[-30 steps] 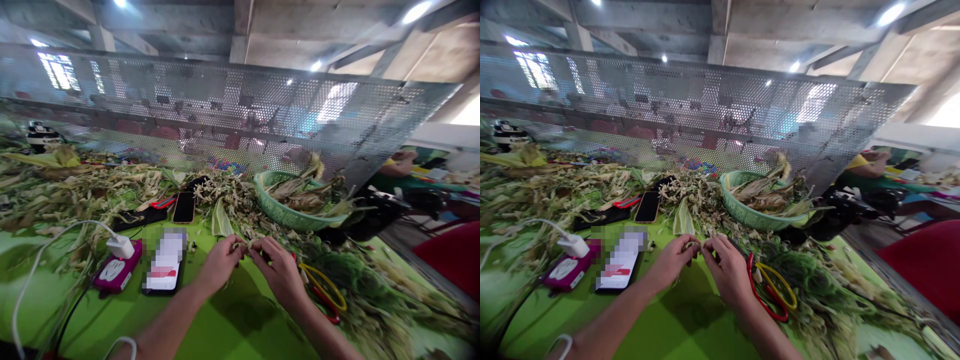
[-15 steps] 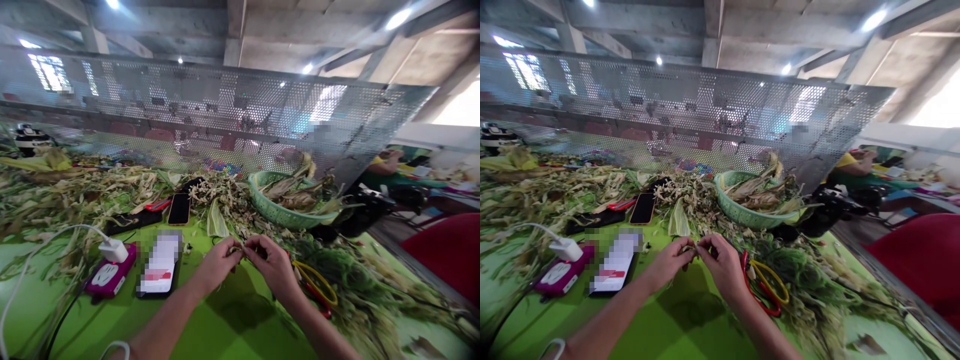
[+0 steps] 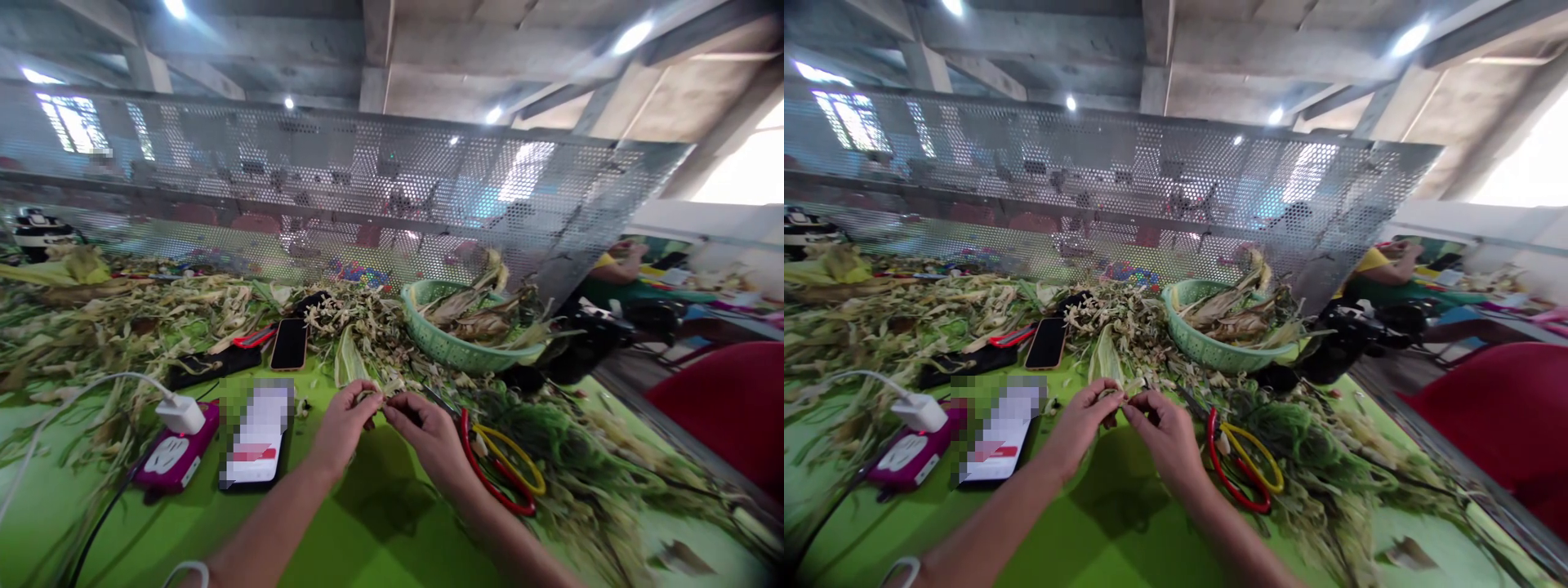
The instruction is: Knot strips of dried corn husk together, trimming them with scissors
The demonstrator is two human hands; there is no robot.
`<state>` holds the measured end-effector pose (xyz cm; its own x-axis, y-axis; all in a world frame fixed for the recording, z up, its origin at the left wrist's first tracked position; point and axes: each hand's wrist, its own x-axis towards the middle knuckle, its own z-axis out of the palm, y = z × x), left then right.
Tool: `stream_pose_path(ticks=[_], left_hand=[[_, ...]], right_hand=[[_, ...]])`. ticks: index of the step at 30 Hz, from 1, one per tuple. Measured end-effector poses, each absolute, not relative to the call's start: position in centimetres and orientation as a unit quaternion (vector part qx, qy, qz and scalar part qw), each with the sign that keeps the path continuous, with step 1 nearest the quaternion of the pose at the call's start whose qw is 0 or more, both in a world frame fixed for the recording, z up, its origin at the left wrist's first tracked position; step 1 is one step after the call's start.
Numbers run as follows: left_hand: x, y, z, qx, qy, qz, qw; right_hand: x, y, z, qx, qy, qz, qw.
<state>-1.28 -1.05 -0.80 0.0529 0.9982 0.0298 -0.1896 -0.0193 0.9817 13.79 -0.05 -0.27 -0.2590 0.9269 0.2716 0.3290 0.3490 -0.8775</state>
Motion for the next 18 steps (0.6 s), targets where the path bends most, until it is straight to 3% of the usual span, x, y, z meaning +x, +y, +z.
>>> stream_pose_path(ticks=[7,18], left_hand=[[-0.7,-0.9,-1.0,0.400,0.402,0.567,0.598],[-0.8,-0.6,-1.6,0.354,0.383,0.561,0.643]], right_hand=[[13.1,-0.3,-0.4,-0.425,-0.663,0.434,0.438],[13.6,0.1,-0.9,-0.436,-0.726,0.369,0.383]])
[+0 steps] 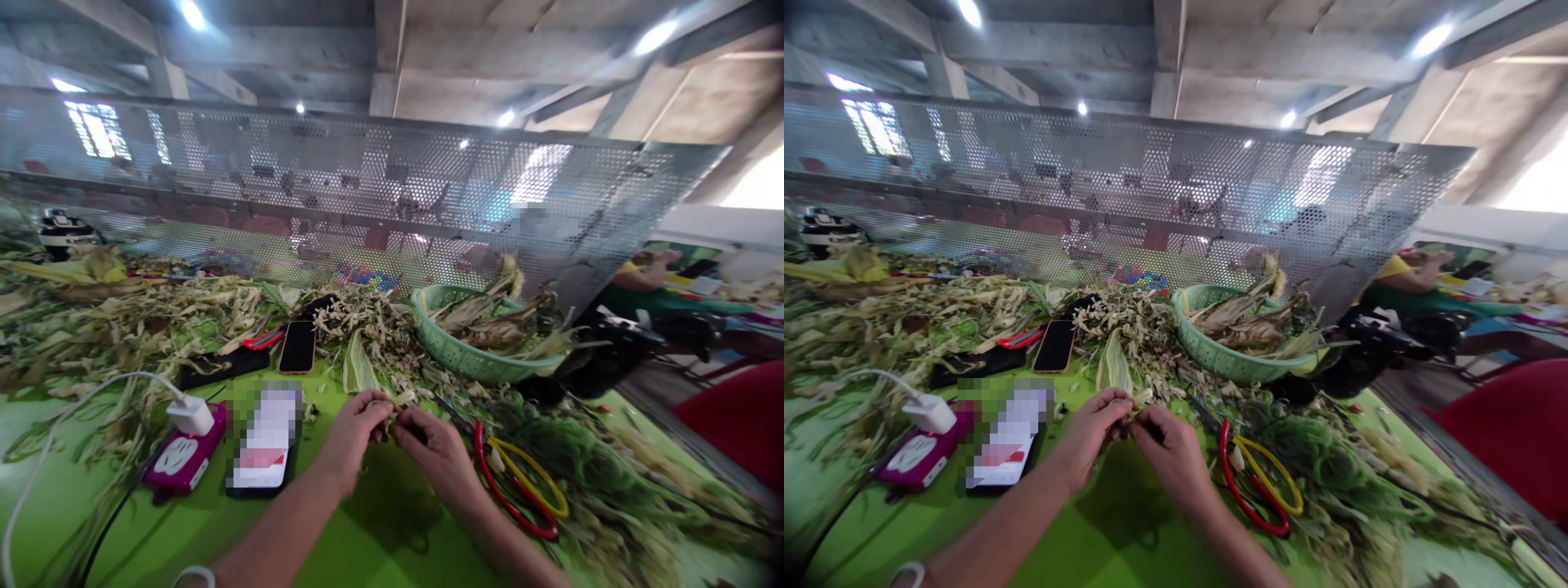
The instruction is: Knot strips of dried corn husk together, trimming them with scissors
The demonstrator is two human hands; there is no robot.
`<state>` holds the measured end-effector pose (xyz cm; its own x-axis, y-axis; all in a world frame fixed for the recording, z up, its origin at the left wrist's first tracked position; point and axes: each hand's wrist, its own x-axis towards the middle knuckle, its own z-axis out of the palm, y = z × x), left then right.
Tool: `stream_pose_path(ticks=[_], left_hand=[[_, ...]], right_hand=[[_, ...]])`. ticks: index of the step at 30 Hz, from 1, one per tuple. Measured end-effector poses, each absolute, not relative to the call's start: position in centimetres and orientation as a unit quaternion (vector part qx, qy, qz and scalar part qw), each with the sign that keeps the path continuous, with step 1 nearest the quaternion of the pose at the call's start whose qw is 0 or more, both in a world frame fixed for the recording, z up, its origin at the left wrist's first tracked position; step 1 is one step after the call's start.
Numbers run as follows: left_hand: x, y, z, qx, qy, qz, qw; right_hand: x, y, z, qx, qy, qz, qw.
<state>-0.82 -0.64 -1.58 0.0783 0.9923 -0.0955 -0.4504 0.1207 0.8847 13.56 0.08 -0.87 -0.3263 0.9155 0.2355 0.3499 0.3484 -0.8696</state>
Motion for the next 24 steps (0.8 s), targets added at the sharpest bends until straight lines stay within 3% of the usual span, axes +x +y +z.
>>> stream_pose_path(ticks=[6,11,17,24], left_hand=[[-1.3,-0.7,-1.2,0.437,0.404,0.508,0.623],[-1.3,-0.4,-1.4,0.462,0.432,0.481,0.607],[-1.5,-0.1,-1.6,0.462,0.456,0.479,0.592],[-1.4,0.3,-1.7,0.419,0.448,0.532,0.583]], right_hand=[[14.5,0.6,0.0,-0.436,-0.673,0.368,0.471],[14.8,0.5,0.2,-0.398,-0.750,0.263,0.459],[14.6,0.7,0.2,-0.368,-0.751,0.331,0.437],[14.5,0.5,0.0,-0.389,-0.755,0.276,0.450]])
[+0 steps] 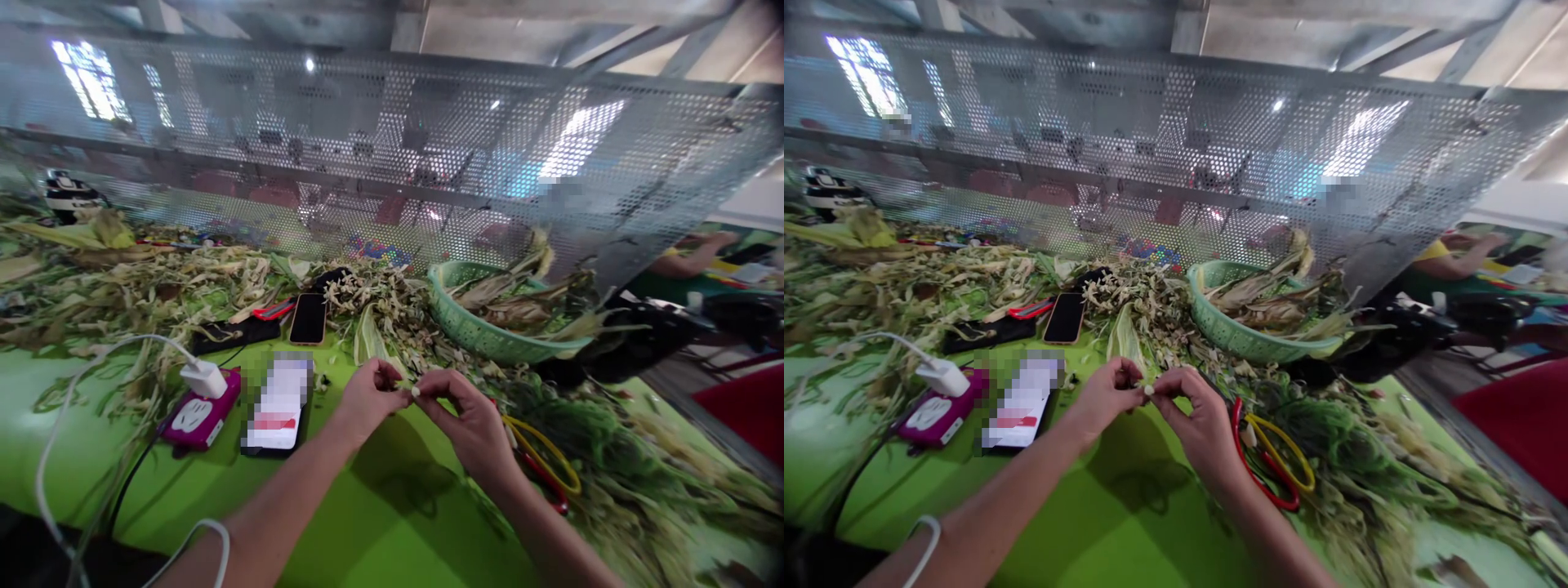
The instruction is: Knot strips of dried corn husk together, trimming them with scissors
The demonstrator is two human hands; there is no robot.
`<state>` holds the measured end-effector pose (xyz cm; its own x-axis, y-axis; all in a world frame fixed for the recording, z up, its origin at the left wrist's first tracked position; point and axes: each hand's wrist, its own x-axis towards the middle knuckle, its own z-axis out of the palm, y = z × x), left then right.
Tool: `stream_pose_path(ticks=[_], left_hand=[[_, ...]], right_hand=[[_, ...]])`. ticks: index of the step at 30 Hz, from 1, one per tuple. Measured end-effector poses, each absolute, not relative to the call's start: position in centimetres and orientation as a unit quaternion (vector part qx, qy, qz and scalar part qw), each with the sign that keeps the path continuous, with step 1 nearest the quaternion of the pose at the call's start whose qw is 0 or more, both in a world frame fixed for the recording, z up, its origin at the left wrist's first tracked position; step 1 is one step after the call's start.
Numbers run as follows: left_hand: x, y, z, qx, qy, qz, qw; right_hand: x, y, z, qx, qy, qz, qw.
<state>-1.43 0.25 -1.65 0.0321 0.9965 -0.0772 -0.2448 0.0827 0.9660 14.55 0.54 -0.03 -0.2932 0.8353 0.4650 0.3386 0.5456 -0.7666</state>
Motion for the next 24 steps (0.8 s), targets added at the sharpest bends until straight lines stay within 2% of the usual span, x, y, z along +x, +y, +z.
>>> stream_pose_path(ticks=[4,9,15,24], left_hand=[[-1.27,0.07,-1.69,0.417,0.429,0.513,0.615],[-1.20,-0.31,-1.90,0.490,0.429,0.502,0.568],[-1.14,-0.68,-1.46,0.483,0.390,0.492,0.610],[-1.30,-0.44,-1.71,0.504,0.414,0.473,0.593]], right_hand=[[14.41,0.38,0.15,-0.407,-0.742,0.281,0.451],[14.43,0.33,0.28,-0.442,-0.730,0.273,0.445],[14.50,0.33,0.49,-0.418,-0.745,0.268,0.445],[14.72,0.54,0.35,-0.407,-0.763,0.257,0.431]])
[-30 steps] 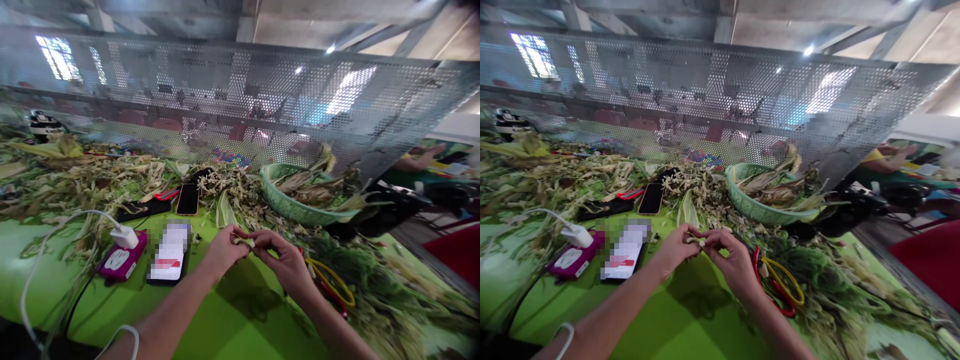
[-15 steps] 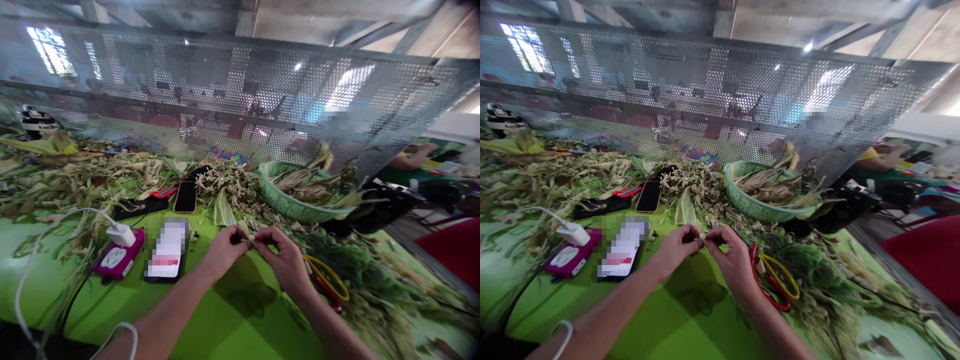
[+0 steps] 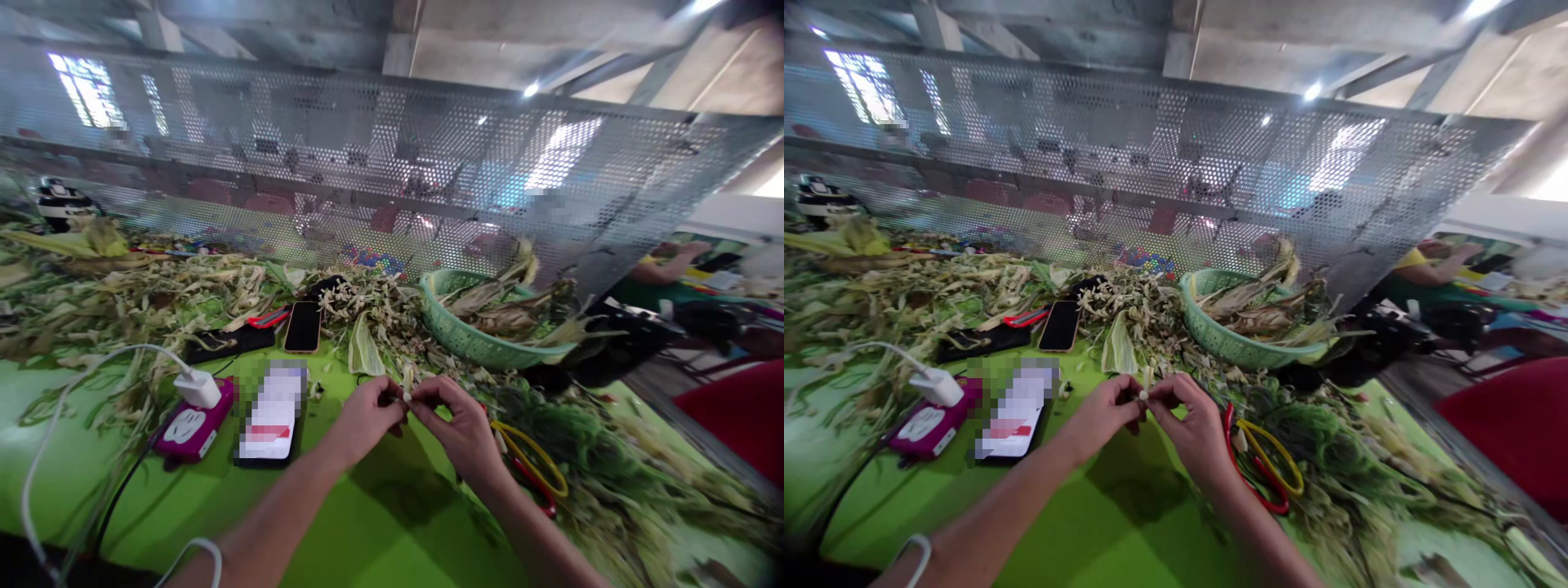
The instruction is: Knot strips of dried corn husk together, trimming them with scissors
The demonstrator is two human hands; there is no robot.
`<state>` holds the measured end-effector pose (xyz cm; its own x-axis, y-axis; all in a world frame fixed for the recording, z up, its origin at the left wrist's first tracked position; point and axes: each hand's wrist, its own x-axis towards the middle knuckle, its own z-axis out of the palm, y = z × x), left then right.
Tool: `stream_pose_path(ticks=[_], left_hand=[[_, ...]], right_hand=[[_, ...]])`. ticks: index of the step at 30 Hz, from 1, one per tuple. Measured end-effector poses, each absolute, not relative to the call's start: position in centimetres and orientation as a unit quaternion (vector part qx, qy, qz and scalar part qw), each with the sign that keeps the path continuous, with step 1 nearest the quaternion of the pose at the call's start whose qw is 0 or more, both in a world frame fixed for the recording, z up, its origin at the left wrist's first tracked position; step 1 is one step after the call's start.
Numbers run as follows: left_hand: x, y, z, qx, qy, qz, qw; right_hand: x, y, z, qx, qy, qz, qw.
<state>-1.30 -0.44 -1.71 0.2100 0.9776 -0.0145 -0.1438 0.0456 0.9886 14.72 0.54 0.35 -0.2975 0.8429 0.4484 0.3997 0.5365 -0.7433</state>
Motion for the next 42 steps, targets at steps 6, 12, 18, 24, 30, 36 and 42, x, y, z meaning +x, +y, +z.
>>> stream_pose_path(ticks=[6,12,18,24,30,36,42], left_hand=[[-1.2,-0.5,-1.3,0.436,0.400,0.474,0.652],[-1.3,-0.6,-1.4,0.428,0.403,0.481,0.650],[-1.5,-0.3,-1.7,0.534,0.416,0.466,0.569],[-1.6,-0.8,-0.8,0.536,0.404,0.448,0.590],[-1.8,-0.9,-0.7,0.560,0.435,0.456,0.538],[-1.3,-0.7,-1.3,0.496,0.391,0.478,0.610],[-1.3,-0.7,-1.3,0.445,0.385,0.474,0.655]], right_hand=[[14.7,0.5,0.4,-0.389,-0.771,0.262,0.430],[14.6,0.5,-0.2,-0.419,-0.741,0.293,0.435],[14.5,0.8,-0.6,-0.441,-0.722,0.316,0.429],[14.5,1.0,-0.6,-0.467,-0.682,0.342,0.447],[14.2,1.0,-0.5,-0.447,-0.632,0.438,0.457],[14.3,0.8,-1.1,-0.439,-0.674,0.362,0.471],[14.3,0.5,-0.1,-0.407,-0.714,0.323,0.469]])
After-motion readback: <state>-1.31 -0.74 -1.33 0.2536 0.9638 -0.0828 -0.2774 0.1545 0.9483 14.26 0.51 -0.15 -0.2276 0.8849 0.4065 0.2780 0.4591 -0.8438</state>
